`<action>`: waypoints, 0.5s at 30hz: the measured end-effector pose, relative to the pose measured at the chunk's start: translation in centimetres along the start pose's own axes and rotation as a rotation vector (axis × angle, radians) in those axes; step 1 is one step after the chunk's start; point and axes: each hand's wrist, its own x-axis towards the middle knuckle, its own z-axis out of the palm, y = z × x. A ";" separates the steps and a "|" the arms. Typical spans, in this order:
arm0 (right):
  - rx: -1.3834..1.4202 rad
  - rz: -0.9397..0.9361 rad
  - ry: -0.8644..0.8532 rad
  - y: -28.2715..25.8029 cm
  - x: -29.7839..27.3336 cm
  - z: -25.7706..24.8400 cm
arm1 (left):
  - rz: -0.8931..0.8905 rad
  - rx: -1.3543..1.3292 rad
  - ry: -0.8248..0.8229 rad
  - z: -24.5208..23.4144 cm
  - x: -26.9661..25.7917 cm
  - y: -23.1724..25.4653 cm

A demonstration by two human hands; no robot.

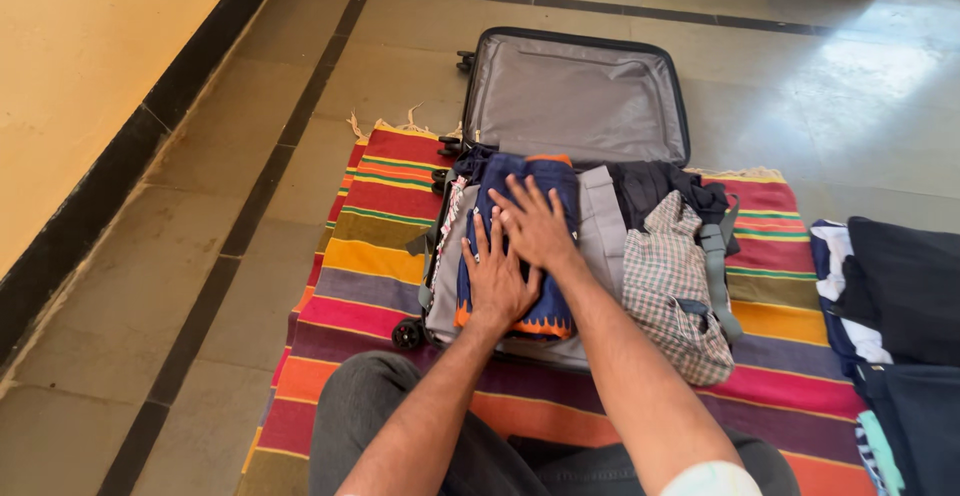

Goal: The person sits on a mat and folds various clothing items, including trousers, a patterned scarf, and a checkered shirt. They fold each item by hand and place it into a pile next to an open suitcase.

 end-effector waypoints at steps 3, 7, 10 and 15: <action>-0.060 0.117 -0.035 2.4 3.1 0.2 | -0.045 0.025 -0.083 -0.5 0.2 0.5; -0.028 0.251 0.000 4.4 3.7 2.0 | -0.024 0.028 -0.026 -0.8 0.3 0.7; 0.023 0.192 0.141 4.8 3.0 2.6 | -0.034 0.016 -0.040 -0.8 0.4 0.8; 0.070 0.171 0.195 2.8 -3.9 2.5 | -0.037 0.068 -0.023 0.3 0.1 0.3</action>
